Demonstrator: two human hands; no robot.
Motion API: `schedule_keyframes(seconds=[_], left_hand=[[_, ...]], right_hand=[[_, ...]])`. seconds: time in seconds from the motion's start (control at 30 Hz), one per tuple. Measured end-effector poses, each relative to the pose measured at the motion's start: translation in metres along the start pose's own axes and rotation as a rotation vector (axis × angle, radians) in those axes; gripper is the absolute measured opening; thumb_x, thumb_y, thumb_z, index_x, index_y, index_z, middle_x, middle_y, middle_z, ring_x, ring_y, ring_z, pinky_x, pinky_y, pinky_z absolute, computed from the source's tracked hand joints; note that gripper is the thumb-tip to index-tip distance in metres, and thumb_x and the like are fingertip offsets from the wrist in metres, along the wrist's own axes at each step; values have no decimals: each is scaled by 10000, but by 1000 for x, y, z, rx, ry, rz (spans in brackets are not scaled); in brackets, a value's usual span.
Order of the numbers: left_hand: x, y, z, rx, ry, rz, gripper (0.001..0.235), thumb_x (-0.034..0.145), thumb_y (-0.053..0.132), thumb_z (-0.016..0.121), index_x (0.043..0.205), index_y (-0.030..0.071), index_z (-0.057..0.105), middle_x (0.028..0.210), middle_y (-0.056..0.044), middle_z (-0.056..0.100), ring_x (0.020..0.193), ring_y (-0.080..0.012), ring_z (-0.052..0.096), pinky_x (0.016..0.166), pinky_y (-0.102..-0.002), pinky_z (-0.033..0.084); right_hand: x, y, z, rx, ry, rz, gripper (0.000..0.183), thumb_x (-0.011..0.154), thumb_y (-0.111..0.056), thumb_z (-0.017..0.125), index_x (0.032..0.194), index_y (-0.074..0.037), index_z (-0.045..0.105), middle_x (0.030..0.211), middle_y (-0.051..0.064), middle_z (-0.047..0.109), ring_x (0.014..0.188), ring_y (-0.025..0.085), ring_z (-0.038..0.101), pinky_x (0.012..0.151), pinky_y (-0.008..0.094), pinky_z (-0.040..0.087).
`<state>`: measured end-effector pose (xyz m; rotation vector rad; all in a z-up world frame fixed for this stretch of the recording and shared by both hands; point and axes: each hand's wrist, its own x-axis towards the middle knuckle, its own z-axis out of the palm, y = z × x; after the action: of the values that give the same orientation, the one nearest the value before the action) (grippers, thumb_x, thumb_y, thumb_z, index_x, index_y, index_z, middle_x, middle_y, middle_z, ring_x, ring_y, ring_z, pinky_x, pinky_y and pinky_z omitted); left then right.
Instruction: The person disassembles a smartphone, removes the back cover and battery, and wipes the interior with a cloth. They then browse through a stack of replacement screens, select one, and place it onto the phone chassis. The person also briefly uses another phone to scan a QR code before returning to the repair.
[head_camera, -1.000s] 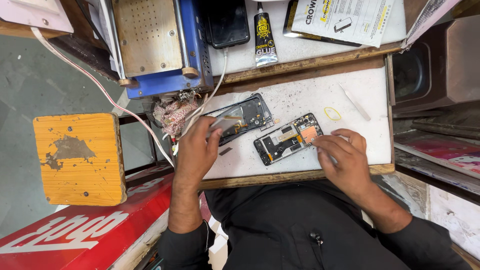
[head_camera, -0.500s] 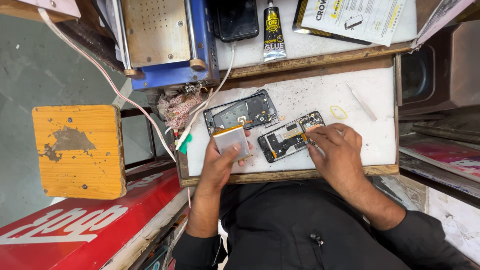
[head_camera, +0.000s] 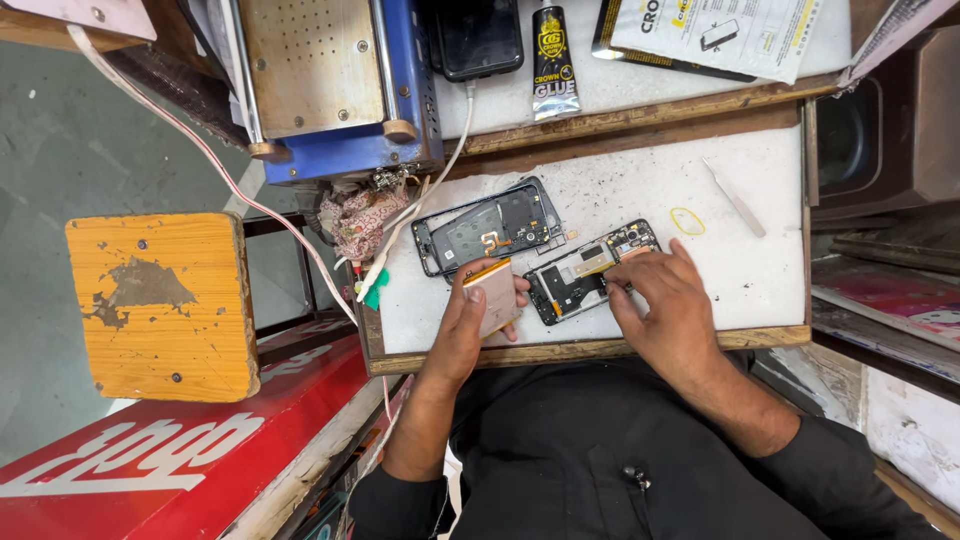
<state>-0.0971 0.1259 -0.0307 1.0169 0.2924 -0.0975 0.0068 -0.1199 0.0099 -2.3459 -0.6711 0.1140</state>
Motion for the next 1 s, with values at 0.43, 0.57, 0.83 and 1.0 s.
schedule_keyframes(seconds=[0.43, 0.57, 0.83, 1.0], left_hand=[[-3, 5, -2, -155, 255, 4, 423, 991, 135, 618, 1366, -35, 517, 1225, -206, 695, 1093, -311, 718, 810, -401, 619], [-6, 7, -2, -168, 234, 62, 423, 1013, 140, 632, 1364, -79, 543, 1258, -197, 702, 1138, -278, 691, 987, -417, 559], [-13, 10, 1, -164, 207, 165, 399, 991, 143, 667, 1320, -58, 562, 1235, -192, 711, 1151, -251, 680, 1054, -404, 514], [-11, 12, -4, -186, 222, 121, 402, 961, 149, 679, 1315, -7, 568, 1204, -190, 722, 1009, -218, 668, 869, -371, 520]], right_hand=[[2, -40, 8, 398, -81, -136, 203, 833, -29, 748, 1028, -50, 698, 975, 104, 727, 935, 284, 705, 839, 395, 568], [16, -45, 23, 483, -200, -159, 196, 876, -84, 732, 1059, -28, 691, 962, 116, 714, 877, 268, 702, 754, 373, 566], [35, -51, 58, 554, -311, 37, 229, 892, -179, 769, 1078, -50, 734, 854, 84, 749, 670, 139, 670, 595, 294, 534], [35, -53, 63, 570, -399, 104, 135, 933, -179, 743, 982, -54, 739, 730, 70, 737, 604, 158, 665, 561, 310, 528]])
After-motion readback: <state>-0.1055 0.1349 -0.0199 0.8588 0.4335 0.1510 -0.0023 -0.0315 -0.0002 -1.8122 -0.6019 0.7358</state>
